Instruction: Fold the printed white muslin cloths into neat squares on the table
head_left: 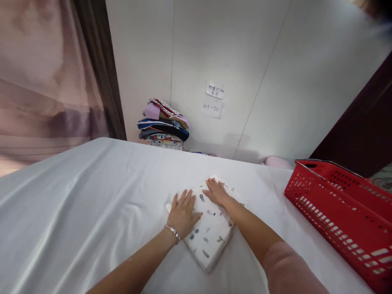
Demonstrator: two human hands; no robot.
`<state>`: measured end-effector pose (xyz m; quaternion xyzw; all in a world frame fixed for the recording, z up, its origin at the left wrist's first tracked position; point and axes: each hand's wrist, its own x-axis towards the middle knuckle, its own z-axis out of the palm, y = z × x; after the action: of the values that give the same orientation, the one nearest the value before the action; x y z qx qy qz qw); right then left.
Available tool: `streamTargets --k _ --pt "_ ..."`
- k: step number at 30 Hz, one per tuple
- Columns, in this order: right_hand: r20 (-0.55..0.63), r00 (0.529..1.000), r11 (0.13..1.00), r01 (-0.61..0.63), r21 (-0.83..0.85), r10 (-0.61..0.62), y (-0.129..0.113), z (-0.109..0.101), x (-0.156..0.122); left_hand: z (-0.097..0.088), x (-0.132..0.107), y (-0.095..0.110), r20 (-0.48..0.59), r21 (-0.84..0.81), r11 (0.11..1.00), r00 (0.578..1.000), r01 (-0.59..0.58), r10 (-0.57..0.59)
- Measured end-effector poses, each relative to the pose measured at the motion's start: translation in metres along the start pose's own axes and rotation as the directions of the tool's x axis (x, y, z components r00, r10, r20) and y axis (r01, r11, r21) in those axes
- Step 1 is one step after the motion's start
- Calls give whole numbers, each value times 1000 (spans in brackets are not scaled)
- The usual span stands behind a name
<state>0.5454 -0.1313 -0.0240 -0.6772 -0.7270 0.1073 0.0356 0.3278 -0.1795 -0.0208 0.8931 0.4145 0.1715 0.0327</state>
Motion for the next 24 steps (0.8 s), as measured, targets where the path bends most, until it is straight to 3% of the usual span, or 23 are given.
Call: streamTargets --k 3,5,7,16,21,24 --pt "-10 994 994 -105 -6 105 21 -7 -7 18 3 -15 39 51 996 996 77 -79" --pt "8 978 978 -208 4 208 34 -9 -11 27 0 -19 46 59 995 996 75 -78" --pt "32 972 972 -233 25 232 42 -8 -14 31 -2 -19 43 57 996 996 74 -76" --pt "45 978 969 -207 139 202 48 -13 -12 24 -2 -16 51 7 997 996 78 -78" --pt "-23 956 949 -287 128 292 56 -16 -37 18 1 -19 80 -24 995 992 94 -92" --pt "-80 944 947 -313 74 319 56 -12 -54 11 6 -27 43 -22 980 979 200 -199"
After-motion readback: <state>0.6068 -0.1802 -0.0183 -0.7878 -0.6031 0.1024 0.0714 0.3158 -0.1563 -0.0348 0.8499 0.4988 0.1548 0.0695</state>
